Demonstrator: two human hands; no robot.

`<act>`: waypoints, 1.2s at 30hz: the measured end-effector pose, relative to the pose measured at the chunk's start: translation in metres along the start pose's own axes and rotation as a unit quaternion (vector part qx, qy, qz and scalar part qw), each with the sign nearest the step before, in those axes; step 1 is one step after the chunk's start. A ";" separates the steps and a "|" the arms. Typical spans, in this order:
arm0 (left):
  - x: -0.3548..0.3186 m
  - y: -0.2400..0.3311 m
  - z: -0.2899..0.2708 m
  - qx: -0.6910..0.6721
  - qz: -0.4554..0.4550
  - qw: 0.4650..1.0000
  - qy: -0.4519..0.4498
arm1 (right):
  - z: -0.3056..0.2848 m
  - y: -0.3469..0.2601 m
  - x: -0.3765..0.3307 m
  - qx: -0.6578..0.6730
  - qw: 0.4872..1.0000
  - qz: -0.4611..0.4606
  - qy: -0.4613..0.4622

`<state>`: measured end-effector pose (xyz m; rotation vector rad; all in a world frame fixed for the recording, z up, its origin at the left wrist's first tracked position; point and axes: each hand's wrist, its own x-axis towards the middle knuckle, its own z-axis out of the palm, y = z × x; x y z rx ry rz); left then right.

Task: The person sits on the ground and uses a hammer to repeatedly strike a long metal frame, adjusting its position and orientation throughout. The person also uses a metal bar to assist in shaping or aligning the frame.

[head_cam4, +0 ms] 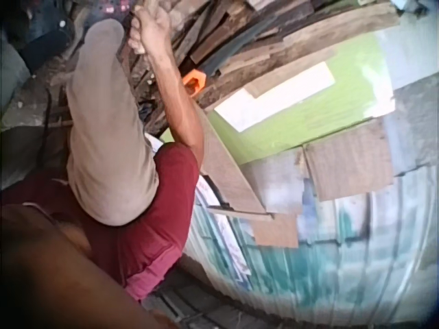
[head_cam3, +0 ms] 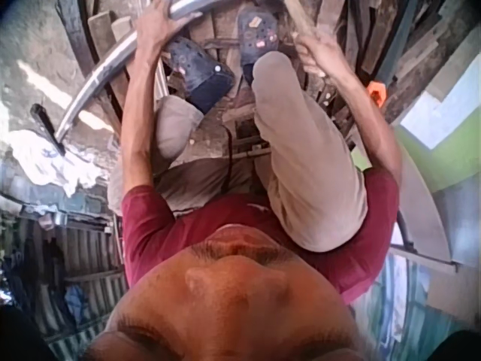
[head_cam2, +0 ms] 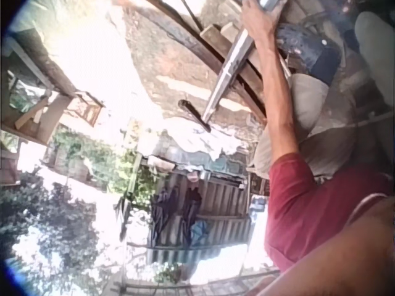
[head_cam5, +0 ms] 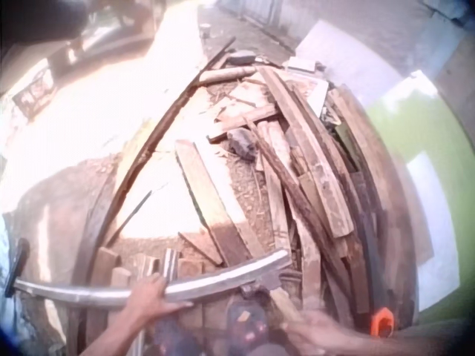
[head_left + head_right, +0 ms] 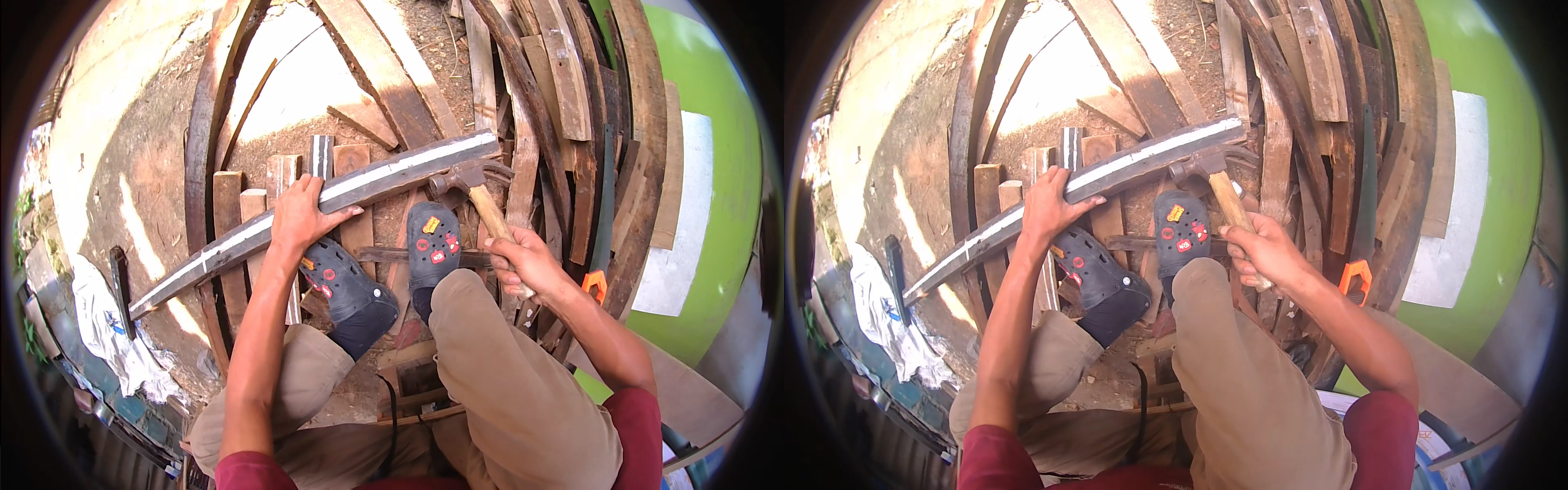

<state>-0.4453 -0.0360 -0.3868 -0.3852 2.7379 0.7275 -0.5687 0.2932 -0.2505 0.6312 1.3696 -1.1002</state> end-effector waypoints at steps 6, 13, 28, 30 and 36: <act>-0.007 -0.012 0.020 0.018 0.023 0.998 0.061 | 0.009 0.008 -0.002 0.041 0.998 -0.016 0.044; -0.014 -0.009 0.025 0.026 0.013 0.997 0.067 | 0.020 0.025 -0.003 0.080 0.994 -0.029 0.063; -0.014 -0.007 0.026 -0.009 0.044 0.992 0.119 | -0.020 0.054 0.055 0.354 0.889 0.003 -0.291; -0.012 -0.002 0.021 -0.018 0.032 0.995 0.097 | -0.019 0.047 0.052 0.343 0.901 0.017 -0.266; -0.006 -0.005 0.017 -0.030 0.019 0.998 0.051 | -0.015 0.039 0.044 0.245 0.950 -0.015 -0.192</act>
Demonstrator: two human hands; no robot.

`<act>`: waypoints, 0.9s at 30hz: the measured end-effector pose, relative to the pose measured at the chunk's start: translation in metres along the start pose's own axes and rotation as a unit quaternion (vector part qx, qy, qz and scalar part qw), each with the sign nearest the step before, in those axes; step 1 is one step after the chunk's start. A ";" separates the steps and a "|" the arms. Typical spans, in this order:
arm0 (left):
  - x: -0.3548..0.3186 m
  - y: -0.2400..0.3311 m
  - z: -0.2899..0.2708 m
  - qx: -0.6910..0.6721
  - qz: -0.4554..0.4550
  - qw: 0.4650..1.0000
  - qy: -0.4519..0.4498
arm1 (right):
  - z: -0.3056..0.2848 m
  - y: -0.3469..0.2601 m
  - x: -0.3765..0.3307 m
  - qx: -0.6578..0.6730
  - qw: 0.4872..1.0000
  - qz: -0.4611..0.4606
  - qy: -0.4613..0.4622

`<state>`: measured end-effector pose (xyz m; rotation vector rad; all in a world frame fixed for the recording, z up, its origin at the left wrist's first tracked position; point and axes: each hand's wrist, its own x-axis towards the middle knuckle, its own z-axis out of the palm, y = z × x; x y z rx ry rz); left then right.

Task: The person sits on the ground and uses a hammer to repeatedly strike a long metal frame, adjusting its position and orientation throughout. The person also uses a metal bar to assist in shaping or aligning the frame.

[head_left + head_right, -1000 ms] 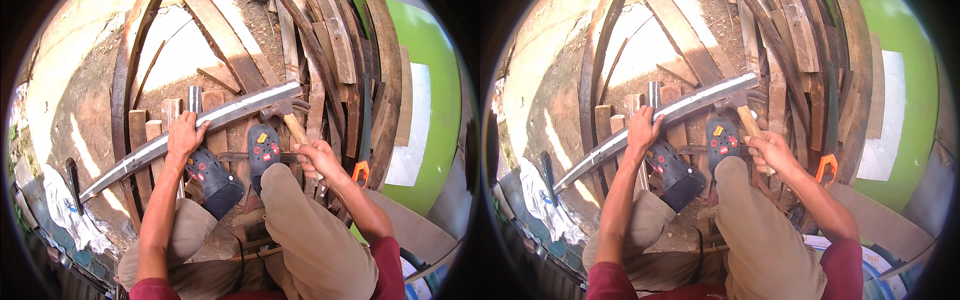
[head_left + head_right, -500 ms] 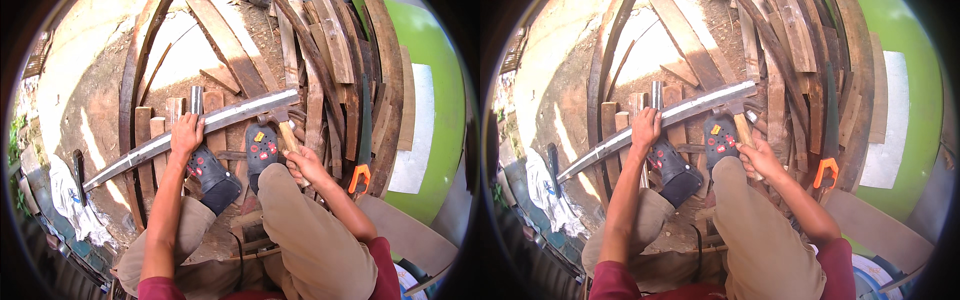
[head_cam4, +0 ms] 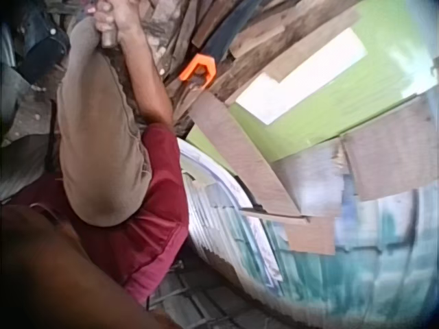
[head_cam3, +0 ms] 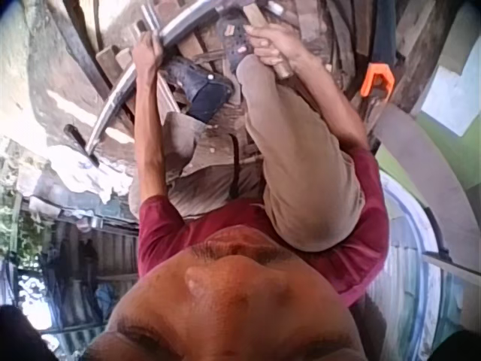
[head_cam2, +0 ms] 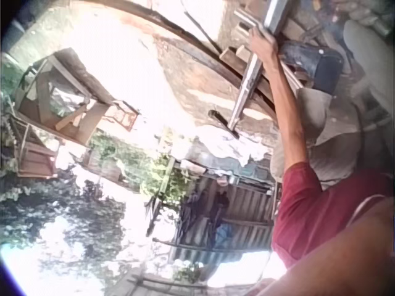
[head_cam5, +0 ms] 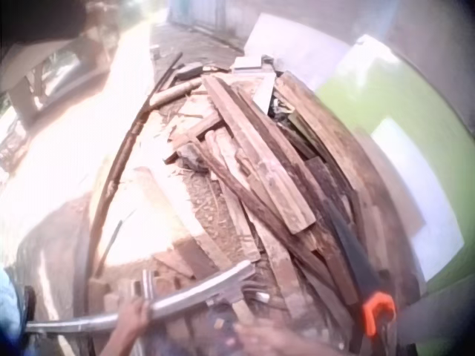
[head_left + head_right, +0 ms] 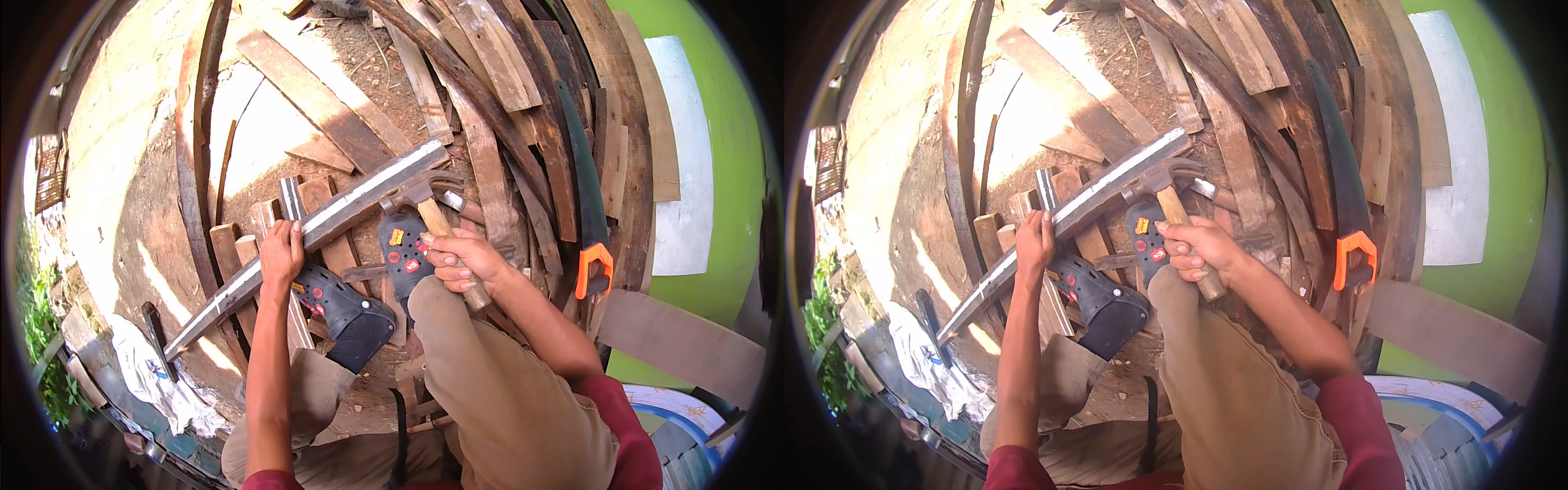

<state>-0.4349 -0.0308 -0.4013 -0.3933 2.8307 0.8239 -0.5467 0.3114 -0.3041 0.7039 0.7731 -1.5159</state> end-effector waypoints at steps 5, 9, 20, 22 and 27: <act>0.001 0.001 -0.001 0.001 -0.009 1.000 -0.006 | -0.006 0.001 0.000 0.019 0.999 0.000 -0.031; 0.001 0.001 -0.004 0.001 -0.018 1.000 -0.008 | -0.017 -0.029 -0.010 0.082 0.988 0.092 -0.093; 0.013 -0.002 -0.012 -0.019 -0.043 0.998 -0.037 | -0.015 -0.064 -0.004 -0.003 0.978 0.181 -0.107; 0.018 -0.002 -0.014 -0.018 -0.056 0.997 -0.046 | -0.019 -0.062 -0.003 -0.014 0.980 0.165 -0.111; 0.019 -0.006 -0.013 -0.024 -0.061 0.995 -0.069 | -0.011 -0.055 -0.006 -0.036 0.986 0.136 -0.093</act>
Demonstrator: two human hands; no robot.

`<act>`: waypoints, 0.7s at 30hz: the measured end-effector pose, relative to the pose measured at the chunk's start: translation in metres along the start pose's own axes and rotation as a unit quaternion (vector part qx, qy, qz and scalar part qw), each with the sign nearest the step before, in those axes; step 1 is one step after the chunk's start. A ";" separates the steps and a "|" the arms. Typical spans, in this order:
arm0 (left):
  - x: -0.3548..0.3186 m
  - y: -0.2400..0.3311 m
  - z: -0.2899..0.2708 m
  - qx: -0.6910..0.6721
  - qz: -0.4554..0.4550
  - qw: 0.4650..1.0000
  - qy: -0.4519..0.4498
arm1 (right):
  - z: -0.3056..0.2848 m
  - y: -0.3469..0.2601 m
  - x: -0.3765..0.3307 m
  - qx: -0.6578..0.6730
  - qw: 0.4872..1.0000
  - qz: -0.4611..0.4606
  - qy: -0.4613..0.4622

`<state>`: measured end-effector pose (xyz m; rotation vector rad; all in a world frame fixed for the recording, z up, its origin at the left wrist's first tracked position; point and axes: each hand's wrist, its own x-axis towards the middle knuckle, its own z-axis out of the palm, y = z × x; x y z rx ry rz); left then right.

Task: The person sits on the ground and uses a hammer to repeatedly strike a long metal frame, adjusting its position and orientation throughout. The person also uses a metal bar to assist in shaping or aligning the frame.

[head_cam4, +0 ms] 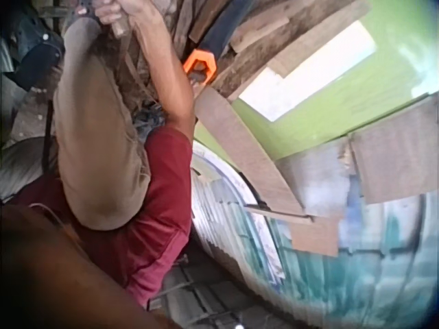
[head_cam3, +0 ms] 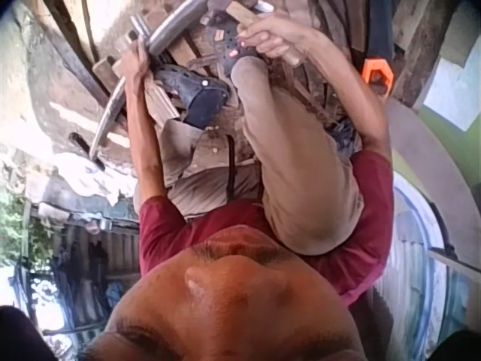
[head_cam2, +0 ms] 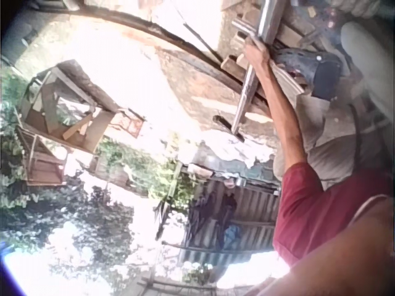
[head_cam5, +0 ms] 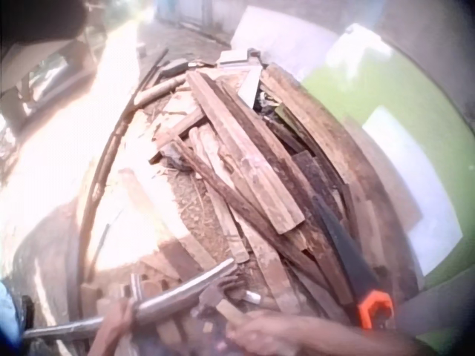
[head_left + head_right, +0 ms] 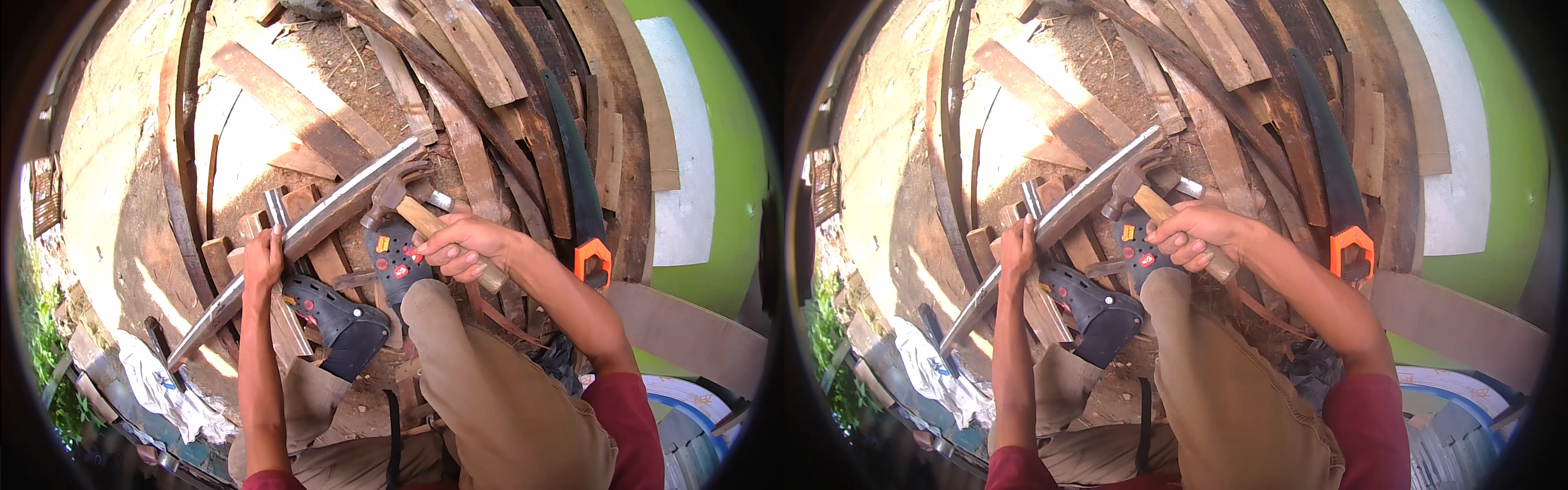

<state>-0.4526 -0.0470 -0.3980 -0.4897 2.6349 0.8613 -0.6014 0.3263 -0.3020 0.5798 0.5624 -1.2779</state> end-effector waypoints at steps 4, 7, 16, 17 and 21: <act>0.005 -0.004 -0.002 0.001 -0.011 1.000 -0.010 | -0.003 -0.008 0.004 0.049 0.997 0.007 -0.065; 0.005 -0.002 -0.002 0.018 0.001 1.000 -0.013 | -0.008 -0.007 0.007 0.062 0.993 0.008 -0.098; 0.006 -0.003 0.004 0.017 0.035 0.999 0.015 | 0.007 0.020 0.040 -0.066 0.985 0.111 -0.114; 0.010 -0.006 0.000 0.012 0.023 1.000 0.000 | 0.018 0.028 0.038 -0.103 0.983 0.109 -0.104; 0.025 -0.009 -0.009 -0.012 0.005 0.998 -0.057 | 0.014 0.071 0.009 -0.498 0.829 -0.250 0.046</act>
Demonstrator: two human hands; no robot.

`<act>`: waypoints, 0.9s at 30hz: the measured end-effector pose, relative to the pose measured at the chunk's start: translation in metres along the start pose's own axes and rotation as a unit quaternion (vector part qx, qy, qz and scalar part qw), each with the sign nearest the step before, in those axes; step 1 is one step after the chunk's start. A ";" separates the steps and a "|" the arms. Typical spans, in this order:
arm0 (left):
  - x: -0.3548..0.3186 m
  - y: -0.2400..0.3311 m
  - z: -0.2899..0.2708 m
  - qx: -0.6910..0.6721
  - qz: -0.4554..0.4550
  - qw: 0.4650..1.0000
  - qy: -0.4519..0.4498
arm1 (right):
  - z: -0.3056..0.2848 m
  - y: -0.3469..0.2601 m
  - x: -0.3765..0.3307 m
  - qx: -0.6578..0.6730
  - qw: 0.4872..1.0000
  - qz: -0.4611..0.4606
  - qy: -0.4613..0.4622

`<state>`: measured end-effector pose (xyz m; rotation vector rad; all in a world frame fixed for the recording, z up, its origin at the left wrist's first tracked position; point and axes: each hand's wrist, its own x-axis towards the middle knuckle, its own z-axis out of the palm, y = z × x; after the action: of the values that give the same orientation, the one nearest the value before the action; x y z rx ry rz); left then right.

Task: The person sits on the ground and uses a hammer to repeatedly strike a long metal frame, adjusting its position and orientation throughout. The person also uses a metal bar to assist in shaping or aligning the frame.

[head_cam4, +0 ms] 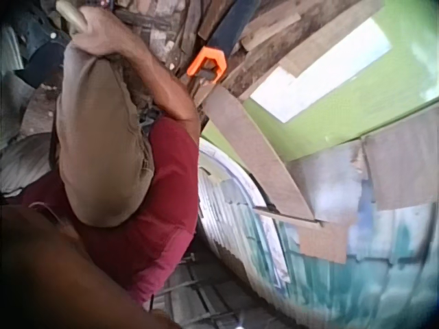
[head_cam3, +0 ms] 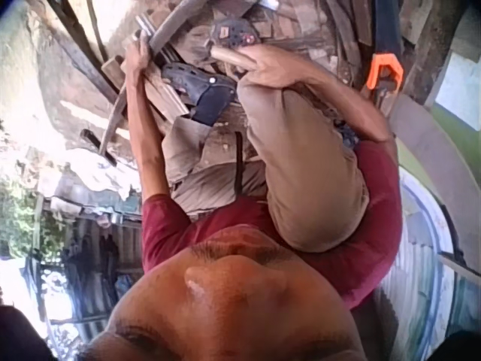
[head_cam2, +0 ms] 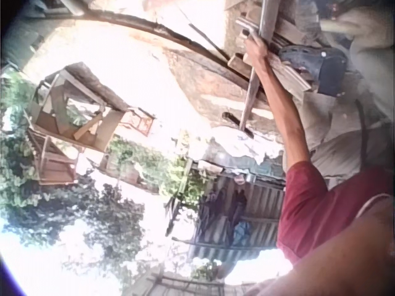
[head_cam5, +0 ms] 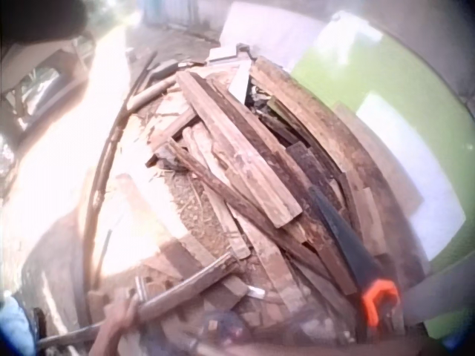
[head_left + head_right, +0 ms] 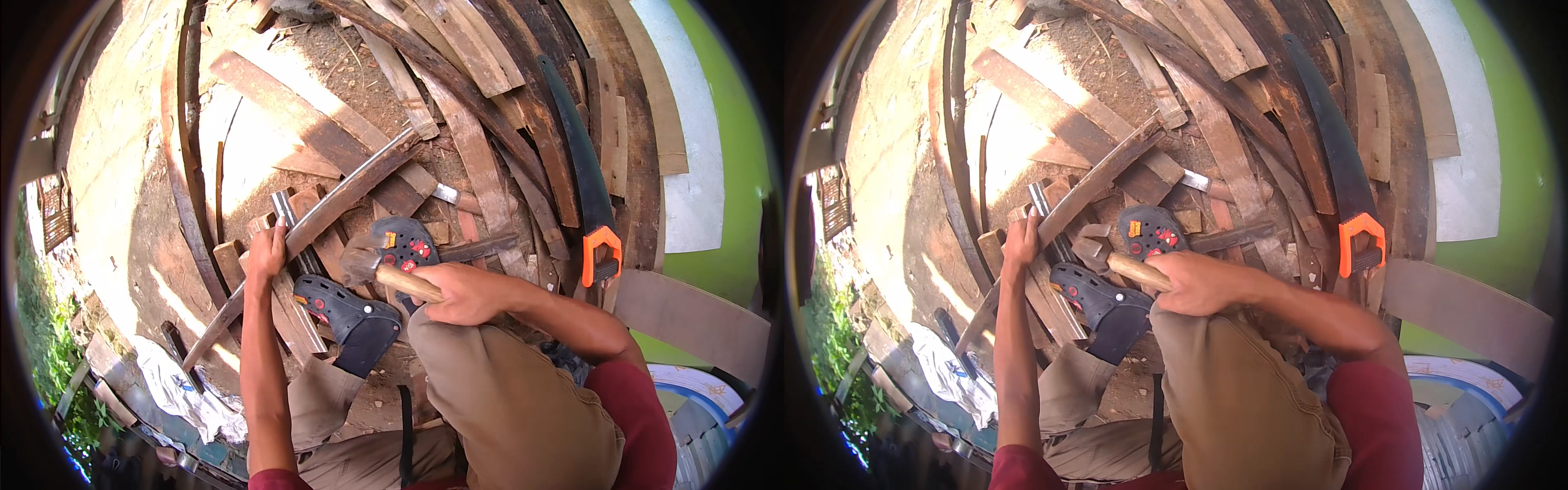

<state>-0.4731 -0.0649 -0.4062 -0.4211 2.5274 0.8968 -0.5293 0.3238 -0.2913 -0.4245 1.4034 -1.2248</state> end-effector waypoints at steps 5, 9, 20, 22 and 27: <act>0.007 0.002 -0.009 -0.016 -0.021 0.998 -0.048 | -0.032 -0.020 -0.017 -0.032 0.942 0.026 0.333; 0.009 -0.007 -0.008 0.017 -0.043 0.996 -0.070 | -0.067 -0.013 -0.004 -0.087 0.901 0.024 0.424; 0.008 -0.005 -0.006 0.002 -0.028 0.999 -0.046 | -0.072 0.012 0.021 -0.072 0.902 -0.006 0.426; 0.010 -0.002 -0.007 0.005 -0.026 0.998 -0.051 | -0.071 0.025 0.023 -0.078 0.897 -0.028 0.434; 0.012 0.001 -0.010 0.011 -0.038 0.997 -0.064 | -0.083 0.025 0.017 0.000 0.898 0.096 0.428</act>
<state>-0.4866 -0.0720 -0.4041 -0.4360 2.3867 0.8406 -0.5971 0.3540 -0.3381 0.3138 2.1207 -1.2991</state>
